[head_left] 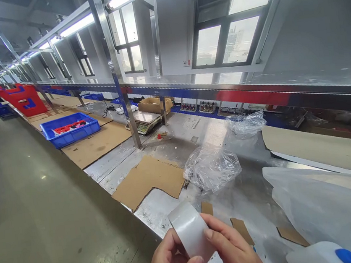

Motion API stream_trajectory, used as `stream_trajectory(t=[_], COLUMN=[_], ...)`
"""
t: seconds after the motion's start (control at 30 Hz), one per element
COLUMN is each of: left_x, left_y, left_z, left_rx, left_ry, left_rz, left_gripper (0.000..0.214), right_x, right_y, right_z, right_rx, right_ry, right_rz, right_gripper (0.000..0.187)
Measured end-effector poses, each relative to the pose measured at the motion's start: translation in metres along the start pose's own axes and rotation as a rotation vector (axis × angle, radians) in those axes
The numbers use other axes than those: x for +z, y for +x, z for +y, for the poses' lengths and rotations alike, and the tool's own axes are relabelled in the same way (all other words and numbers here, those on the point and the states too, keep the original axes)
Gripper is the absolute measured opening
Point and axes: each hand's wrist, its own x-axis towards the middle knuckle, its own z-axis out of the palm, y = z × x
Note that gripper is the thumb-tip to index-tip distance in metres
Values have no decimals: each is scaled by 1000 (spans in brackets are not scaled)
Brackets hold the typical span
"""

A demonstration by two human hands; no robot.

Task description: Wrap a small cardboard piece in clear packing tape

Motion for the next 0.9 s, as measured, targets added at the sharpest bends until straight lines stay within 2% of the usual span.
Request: stream_trajectory(t=[0.13,0.33,0.43,0.6,0.77,0.83,0.9], left_x=[0,4,2,-4,-11,-13,-13], left_y=[1,0,1,2,-2,-2,-2], left_z=[0,1,1,1,3,7,14], left_rx=[10,7,11,67,117,127,136], left_ry=[28,-29,13,219,432,453,450], left_rz=[10,-1,-2,-3,65,52,19], left_gripper=[44,42,43,47,39,38,40], right_x=[3,3,3,10,16,14,9], right_y=[2,4,5,6,8,8,9], right_z=[-1,-3,2,13,18,15,11], right_rx=[-15,-11,-4,72,147,147,85], right_ry=[5,25,45,197,376,347,180], right_rz=[-2,-101,-63,39,143,124,105], right_gripper=[37,34,32,31,31,36,40])
